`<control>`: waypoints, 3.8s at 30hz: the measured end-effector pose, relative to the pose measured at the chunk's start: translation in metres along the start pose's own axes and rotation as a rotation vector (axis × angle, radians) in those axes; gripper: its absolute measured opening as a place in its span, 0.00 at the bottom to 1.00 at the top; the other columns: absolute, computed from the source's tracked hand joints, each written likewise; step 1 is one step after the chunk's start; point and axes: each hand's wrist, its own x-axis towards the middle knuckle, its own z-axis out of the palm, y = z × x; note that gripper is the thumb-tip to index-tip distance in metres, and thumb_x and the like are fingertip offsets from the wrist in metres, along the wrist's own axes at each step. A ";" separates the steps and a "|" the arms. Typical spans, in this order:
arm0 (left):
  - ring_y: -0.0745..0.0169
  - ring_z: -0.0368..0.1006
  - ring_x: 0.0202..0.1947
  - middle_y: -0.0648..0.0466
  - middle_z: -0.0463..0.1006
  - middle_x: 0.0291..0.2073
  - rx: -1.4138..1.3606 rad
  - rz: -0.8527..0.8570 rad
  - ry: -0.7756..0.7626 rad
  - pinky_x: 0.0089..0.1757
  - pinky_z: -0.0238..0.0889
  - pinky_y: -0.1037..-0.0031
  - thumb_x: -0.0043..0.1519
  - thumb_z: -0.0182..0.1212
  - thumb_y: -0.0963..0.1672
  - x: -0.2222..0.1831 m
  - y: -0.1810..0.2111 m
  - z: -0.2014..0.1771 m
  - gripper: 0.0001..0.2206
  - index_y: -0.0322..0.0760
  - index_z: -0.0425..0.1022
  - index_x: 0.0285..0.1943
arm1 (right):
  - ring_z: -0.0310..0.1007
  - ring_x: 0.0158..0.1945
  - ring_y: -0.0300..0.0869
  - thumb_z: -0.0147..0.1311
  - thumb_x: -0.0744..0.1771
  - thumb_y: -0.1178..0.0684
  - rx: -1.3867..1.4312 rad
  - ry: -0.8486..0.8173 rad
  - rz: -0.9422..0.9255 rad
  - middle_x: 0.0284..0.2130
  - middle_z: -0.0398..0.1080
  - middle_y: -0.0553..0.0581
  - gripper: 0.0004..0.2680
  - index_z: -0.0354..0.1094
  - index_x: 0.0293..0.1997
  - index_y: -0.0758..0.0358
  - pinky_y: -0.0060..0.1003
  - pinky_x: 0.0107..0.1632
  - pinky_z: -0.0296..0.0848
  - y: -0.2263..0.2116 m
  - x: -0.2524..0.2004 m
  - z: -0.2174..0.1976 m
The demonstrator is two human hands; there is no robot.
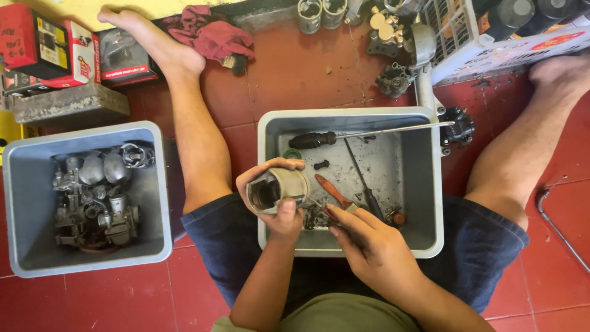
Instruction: Cleaning a motorcycle piston using a brush and a small tool to remove carbon buildup while sitting on the floor.
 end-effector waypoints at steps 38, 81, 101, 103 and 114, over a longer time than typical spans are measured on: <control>0.48 0.76 0.45 0.41 0.73 0.47 0.314 0.198 -0.069 0.49 0.74 0.60 0.63 0.59 0.51 -0.002 -0.008 -0.005 0.23 0.40 0.54 0.58 | 0.73 0.22 0.44 0.60 0.64 0.59 -0.194 0.148 -0.113 0.32 0.72 0.51 0.14 0.72 0.56 0.59 0.37 0.25 0.71 0.005 0.000 0.009; 0.41 0.79 0.27 0.37 0.79 0.32 -0.694 -1.147 0.416 0.45 0.72 0.48 0.57 0.56 0.65 0.006 -0.012 -0.001 0.35 0.30 0.74 0.45 | 0.80 0.49 0.43 0.65 0.63 0.65 0.445 0.291 -0.013 0.41 0.81 0.62 0.08 0.75 0.45 0.69 0.43 0.54 0.75 0.069 0.013 -0.005; 0.59 0.76 0.43 0.47 0.78 0.42 -0.467 -0.878 0.145 0.46 0.71 0.68 0.64 0.54 0.54 -0.013 -0.001 0.000 0.21 0.38 0.71 0.57 | 0.72 0.36 0.38 0.69 0.63 0.58 0.466 0.216 0.184 0.33 0.76 0.60 0.14 0.73 0.52 0.64 0.39 0.47 0.76 0.053 0.024 0.026; 0.57 0.75 0.45 0.46 0.78 0.44 -0.471 -0.906 0.156 0.47 0.69 0.68 0.64 0.54 0.53 -0.011 0.003 -0.001 0.22 0.35 0.71 0.58 | 0.74 0.40 0.40 0.69 0.62 0.58 0.448 0.200 0.185 0.37 0.77 0.61 0.15 0.74 0.53 0.64 0.42 0.51 0.75 0.060 0.023 0.024; 0.44 0.66 0.60 0.36 0.72 0.59 -0.175 -1.051 0.018 0.59 0.59 0.55 0.57 0.60 0.46 0.008 0.041 0.025 0.30 0.33 0.66 0.71 | 0.74 0.17 0.46 0.63 0.65 0.56 0.792 0.095 0.328 0.40 0.74 0.68 0.15 0.71 0.55 0.69 0.40 0.22 0.79 0.088 0.026 0.012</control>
